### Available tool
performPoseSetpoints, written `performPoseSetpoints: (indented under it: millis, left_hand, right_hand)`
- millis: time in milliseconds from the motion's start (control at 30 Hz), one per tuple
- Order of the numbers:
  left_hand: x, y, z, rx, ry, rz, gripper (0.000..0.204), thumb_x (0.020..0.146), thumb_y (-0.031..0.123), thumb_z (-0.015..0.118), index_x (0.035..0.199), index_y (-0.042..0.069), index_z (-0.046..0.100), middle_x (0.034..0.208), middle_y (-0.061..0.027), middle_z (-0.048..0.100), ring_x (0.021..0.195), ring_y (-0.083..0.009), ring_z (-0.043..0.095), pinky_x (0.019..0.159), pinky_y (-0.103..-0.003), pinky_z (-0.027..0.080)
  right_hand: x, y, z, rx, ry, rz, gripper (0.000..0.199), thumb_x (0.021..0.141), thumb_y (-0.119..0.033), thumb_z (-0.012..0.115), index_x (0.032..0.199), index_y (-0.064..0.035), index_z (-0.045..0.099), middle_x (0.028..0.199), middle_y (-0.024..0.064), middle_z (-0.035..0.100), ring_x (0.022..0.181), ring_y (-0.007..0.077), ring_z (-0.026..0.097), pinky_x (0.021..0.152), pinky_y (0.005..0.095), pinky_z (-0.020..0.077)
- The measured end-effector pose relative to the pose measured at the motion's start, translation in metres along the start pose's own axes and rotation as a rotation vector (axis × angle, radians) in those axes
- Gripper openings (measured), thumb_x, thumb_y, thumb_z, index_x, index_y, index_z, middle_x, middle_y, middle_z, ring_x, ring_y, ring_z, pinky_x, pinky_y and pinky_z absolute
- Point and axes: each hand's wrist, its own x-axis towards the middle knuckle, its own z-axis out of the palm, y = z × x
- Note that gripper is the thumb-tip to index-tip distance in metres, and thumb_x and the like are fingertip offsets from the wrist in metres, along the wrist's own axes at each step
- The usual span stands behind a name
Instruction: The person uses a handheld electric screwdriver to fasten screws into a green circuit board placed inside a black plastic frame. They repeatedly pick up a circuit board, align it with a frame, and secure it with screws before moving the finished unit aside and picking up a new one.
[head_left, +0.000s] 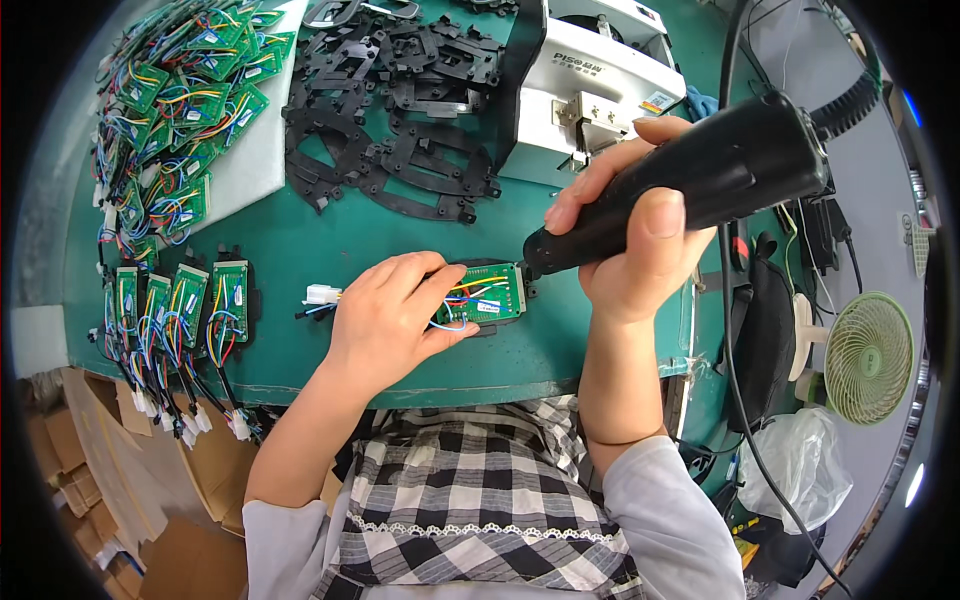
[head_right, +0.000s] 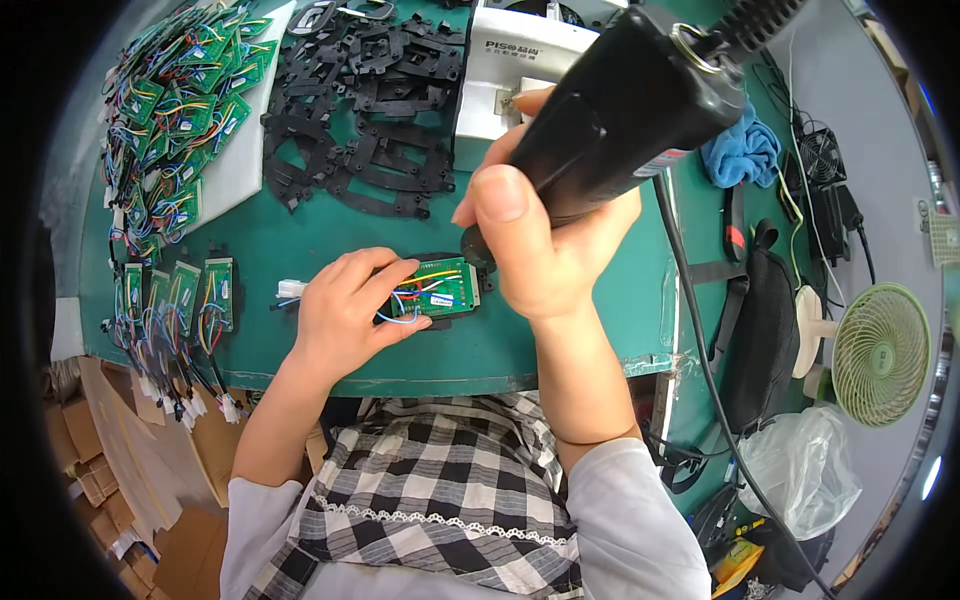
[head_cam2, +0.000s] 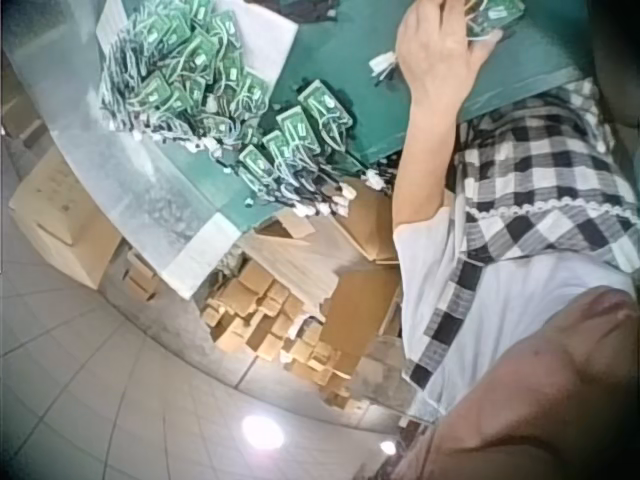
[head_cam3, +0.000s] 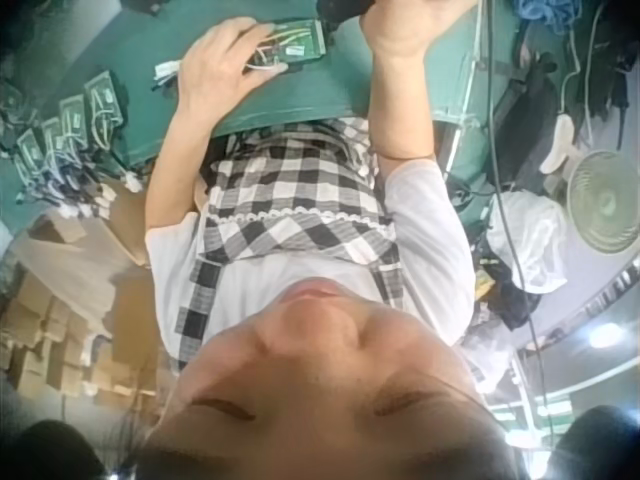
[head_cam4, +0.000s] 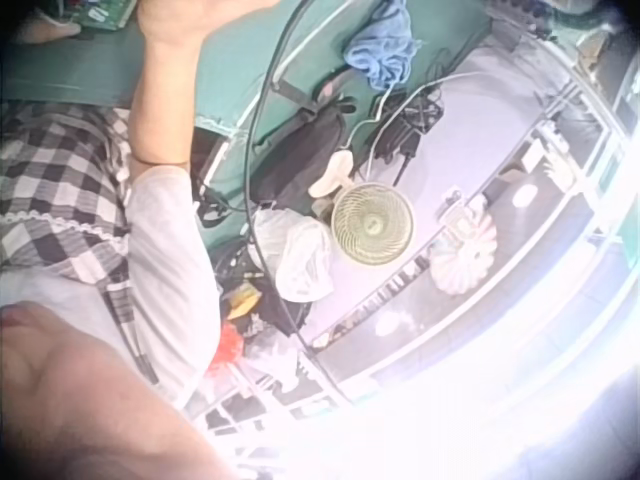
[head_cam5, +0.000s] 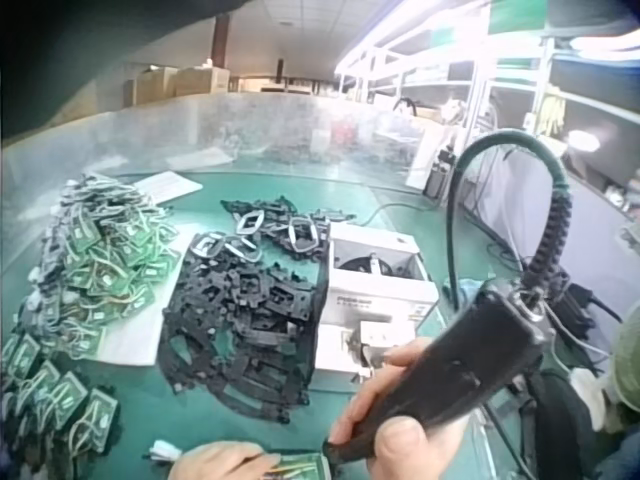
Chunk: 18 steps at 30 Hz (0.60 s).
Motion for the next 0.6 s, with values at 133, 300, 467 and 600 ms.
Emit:
performPoseSetpoints:
  millis: [133,300,467,600]
  left_hand:
    - [0.000,0.001,0.000,0.000,-0.005,-0.017,0.053,0.061,0.029,0.080,0.104,0.003,0.063,0.099,-0.0065,0.058,0.090,-0.0241,0.061,0.077,-0.035,0.050]
    - [0.000,0.002,0.001,-0.013,-0.015,-0.032,0.054,0.061,0.028,0.080,0.105,0.003,0.062,0.100,-0.0072,0.057,0.091,-0.0254,0.059,0.078,-0.037,0.048]
    - [0.000,0.000,0.001,-0.058,-0.028,-0.054,0.055,0.060,0.026,0.081,0.106,0.004,0.063,0.101,-0.0085,0.057,0.090,-0.0277,0.058,0.077,-0.040,0.047]
    - [0.001,-0.001,0.001,-0.078,-0.040,-0.048,0.056,0.058,0.024,0.082,0.107,0.004,0.063,0.101,-0.0085,0.058,0.090,-0.0277,0.058,0.077,-0.039,0.047]
  right_hand:
    - [-0.004,0.008,0.009,-0.014,0.002,0.030,0.069,0.079,-0.051,0.067,0.109,0.0068,0.043,0.062,0.0128,0.057,0.044,0.0166,0.054,0.040,0.0251,0.0443]
    - [-0.008,0.009,0.009,-0.017,-0.093,0.025,0.070,0.078,-0.054,0.069,0.107,0.0051,0.044,0.063,0.0119,0.056,0.044,0.0155,0.055,0.040,0.0248,0.0445]
    - [-0.010,0.013,0.006,0.041,-0.115,0.034,0.072,0.078,-0.057,0.067,0.107,0.0051,0.044,0.062,0.0116,0.056,0.045,0.0162,0.055,0.041,0.0253,0.0458]
    - [-0.001,0.009,-0.001,-0.006,-0.110,0.051,0.070,0.084,-0.056,0.059,0.110,0.0063,0.041,0.062,0.0129,0.055,0.044,0.0174,0.053,0.041,0.0277,0.0457]
